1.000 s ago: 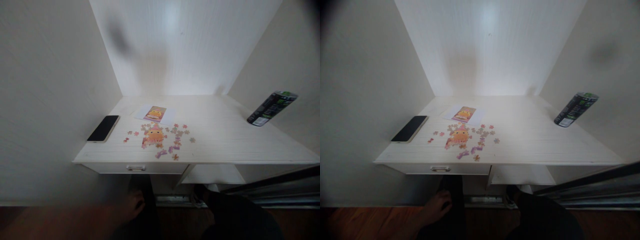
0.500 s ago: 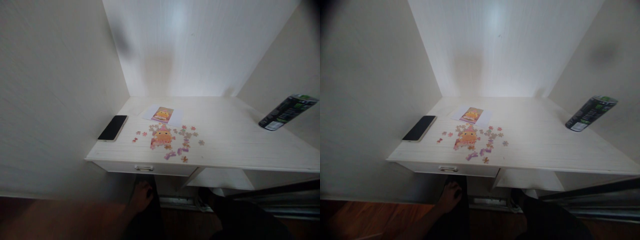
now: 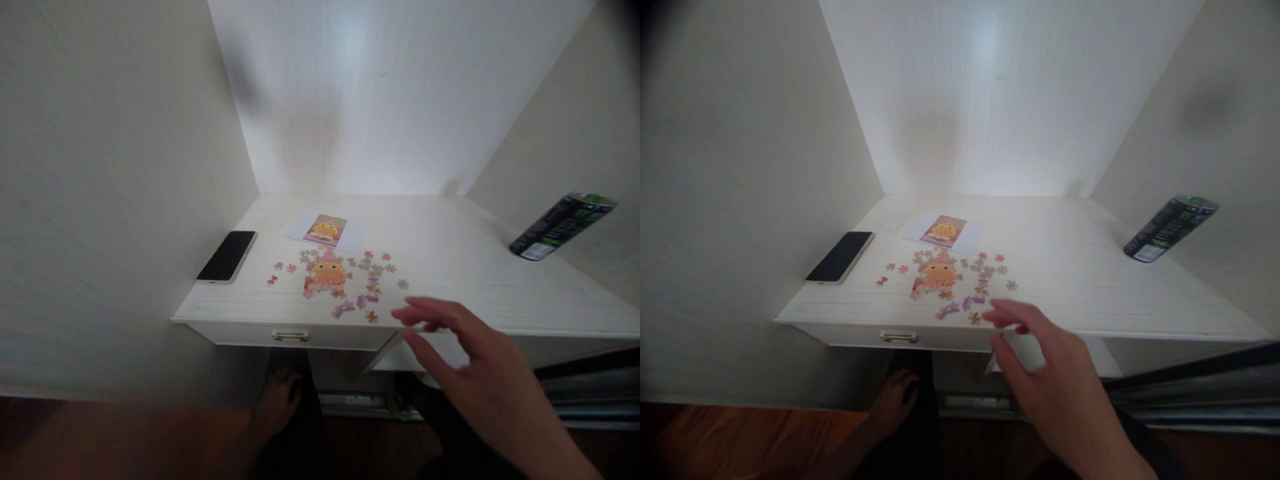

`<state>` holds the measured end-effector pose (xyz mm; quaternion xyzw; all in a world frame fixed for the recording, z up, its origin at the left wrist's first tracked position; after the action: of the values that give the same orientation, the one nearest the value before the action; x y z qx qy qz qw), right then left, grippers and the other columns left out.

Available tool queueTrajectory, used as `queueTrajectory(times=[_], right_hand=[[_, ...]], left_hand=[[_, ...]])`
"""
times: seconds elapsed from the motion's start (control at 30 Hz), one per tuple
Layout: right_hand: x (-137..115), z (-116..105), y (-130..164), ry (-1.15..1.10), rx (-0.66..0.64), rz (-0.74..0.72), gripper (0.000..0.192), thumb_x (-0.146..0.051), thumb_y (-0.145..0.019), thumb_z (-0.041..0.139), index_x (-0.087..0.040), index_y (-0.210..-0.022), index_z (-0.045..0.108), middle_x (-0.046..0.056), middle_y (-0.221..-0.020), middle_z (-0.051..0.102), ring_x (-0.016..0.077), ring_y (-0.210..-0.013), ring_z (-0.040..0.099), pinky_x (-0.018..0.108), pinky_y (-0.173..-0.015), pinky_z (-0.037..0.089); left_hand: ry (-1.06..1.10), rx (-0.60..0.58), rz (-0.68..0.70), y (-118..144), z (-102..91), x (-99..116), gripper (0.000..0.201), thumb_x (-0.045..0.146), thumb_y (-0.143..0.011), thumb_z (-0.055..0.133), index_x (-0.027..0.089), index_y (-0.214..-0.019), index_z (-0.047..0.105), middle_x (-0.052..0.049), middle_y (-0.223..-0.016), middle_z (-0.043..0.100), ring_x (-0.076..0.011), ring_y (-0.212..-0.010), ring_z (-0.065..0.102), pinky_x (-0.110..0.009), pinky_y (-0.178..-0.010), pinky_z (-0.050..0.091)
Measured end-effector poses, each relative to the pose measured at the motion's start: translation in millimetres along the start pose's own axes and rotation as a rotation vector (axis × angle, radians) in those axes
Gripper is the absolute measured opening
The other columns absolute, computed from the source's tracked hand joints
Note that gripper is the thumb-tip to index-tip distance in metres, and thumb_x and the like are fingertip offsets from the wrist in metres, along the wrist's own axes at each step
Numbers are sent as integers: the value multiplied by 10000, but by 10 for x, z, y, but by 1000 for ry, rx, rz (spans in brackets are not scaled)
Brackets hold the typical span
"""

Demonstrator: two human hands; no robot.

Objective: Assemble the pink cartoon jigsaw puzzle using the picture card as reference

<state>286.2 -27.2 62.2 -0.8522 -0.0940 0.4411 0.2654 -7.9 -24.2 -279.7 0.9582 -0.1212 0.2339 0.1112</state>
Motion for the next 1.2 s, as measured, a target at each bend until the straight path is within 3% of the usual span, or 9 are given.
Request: queueTrajectory(times=[0.13,0.2,0.37,0.47,0.57,0.67,0.8,1.07,1.2], right_hand=[[308,228,-268,269,-181,32,376,-276,-841,617,-261,-1216,602,46,-1029,731,240,-839,669,416,-768,536],[443,357,-354,294,-232,35,388,-268,-862,574,-242,-1249,578,56,-1057,722,247,-901,663,426,-805,525],[534,479,-420,312,-160,0,255,-299,-880,559,-224,-1106,652,63,-1010,722,241,-896,660,405,-834,498],[574,399,-416,277,-14,29,191,-360,-906,542,-220,-888,669,46,-882,723,217,-787,651,341,-732,481],[638,313,-405,227,85,105,322,-441,-934,504,-215,-744,632,14,-680,668,174,-615,593,289,-617,426],[675,279,-398,200,95,166,441,-503,-936,490,-210,-616,565,-14,-537,568,141,-515,514,265,-547,362],[710,224,-387,144,125,220,415,-526,-903,541,-199,-649,577,-12,-569,591,137,-546,521,256,-562,359],[889,161,-413,-126,202,270,331,-504,-862,609,-181,-793,619,8,-668,630,150,-607,556,275,-599,413],[685,165,-352,-191,215,215,234,-419,-862,647,-186,-836,636,16,-744,646,152,-673,576,281,-639,452]], left_hand=[[30,26,39,96,-87,54,301,247,-885,469,235,-1114,665,-89,-1173,667,-256,-1104,630,-418,-1001,495],[47,131,101,181,-320,188,283,266,-904,457,241,-1083,674,-92,-1116,689,-247,-1051,659,-398,-953,537],[8,575,408,508,-1636,850,178,216,-894,528,242,-1017,654,-59,-898,713,-190,-830,688,-297,-749,581],[-126,860,341,508,-2566,1053,121,236,-890,563,235,-985,639,-45,-867,697,-187,-765,661,-307,-700,555],[-193,838,267,174,-3080,1109,219,347,-874,603,211,-1042,640,-46,-897,688,-177,-721,637,-293,-659,532],[-253,743,220,-192,-3215,1131,319,422,-842,611,180,-1039,674,-59,-868,707,-197,-685,641,-311,-633,516],[-206,587,50,-458,-3137,1095,363,434,-841,577,159,-1044,698,-59,-824,728,-202,-664,660,-323,-696,525],[-47,646,107,-363,-3134,1116,366,408,-860,588,172,-1128,669,-61,-930,745,-189,-724,687,-325,-752,551],[73,725,243,-117,-3087,1389,309,371,-882,606,183,-1122,660,-59,-1009,743,-186,-854,705,-325,-835,557]])
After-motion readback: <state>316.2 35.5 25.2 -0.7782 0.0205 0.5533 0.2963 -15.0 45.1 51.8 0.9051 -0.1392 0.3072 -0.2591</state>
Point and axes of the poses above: each hand's wrist, its own y-axis away from the middle knuckle, its own z-axis out of the palm, x = y × z, the point moved 8 cm from there along -y, towards the middle knuckle
